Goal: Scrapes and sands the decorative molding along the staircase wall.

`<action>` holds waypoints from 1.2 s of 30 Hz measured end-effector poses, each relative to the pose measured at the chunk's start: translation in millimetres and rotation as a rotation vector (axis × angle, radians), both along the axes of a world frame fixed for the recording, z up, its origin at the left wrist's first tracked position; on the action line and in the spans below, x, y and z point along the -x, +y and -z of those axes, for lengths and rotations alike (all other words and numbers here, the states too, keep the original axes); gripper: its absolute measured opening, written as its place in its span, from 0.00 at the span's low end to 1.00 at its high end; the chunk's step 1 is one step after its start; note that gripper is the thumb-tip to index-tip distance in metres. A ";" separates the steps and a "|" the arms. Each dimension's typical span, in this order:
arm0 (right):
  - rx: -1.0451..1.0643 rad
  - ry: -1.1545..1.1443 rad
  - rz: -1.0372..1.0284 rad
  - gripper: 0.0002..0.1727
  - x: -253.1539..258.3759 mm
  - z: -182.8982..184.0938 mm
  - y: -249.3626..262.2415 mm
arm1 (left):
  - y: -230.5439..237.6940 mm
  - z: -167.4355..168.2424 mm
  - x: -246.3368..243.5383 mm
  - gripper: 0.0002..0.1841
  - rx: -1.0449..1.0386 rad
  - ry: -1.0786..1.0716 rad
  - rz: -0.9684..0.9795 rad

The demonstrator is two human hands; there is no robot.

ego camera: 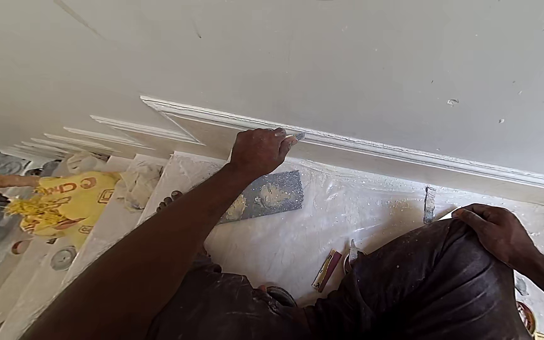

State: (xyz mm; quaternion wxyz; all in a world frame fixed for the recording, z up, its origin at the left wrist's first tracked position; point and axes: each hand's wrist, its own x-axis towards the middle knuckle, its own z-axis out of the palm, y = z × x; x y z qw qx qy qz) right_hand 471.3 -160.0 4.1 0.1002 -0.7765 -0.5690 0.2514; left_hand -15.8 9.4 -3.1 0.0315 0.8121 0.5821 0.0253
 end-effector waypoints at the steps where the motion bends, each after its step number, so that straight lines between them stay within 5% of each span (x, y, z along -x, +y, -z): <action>1: 0.009 -0.013 -0.006 0.17 1.7 -0.3 2.3 | 1.9 0.8 -4.6 0.29 0.021 -0.008 -0.004; 9: 0.038 -0.002 -0.019 0.17 -2.6 0.5 2.8 | -10.6 -3.8 -104.8 0.25 0.226 0.042 0.197; 20: 0.000 0.136 -0.034 0.17 -6.5 2.9 1.7 | -9.9 9.4 1.1 0.32 0.174 -0.013 -0.003; 28: 0.052 0.070 -0.040 0.17 -1.8 2.1 5.9 | -5.5 -13.0 -80.6 0.31 0.255 0.119 -0.098; 36: -0.014 0.119 0.000 0.17 -4.8 0.1 -5.7 | -20.6 -1.2 -43.5 0.28 0.109 0.078 0.036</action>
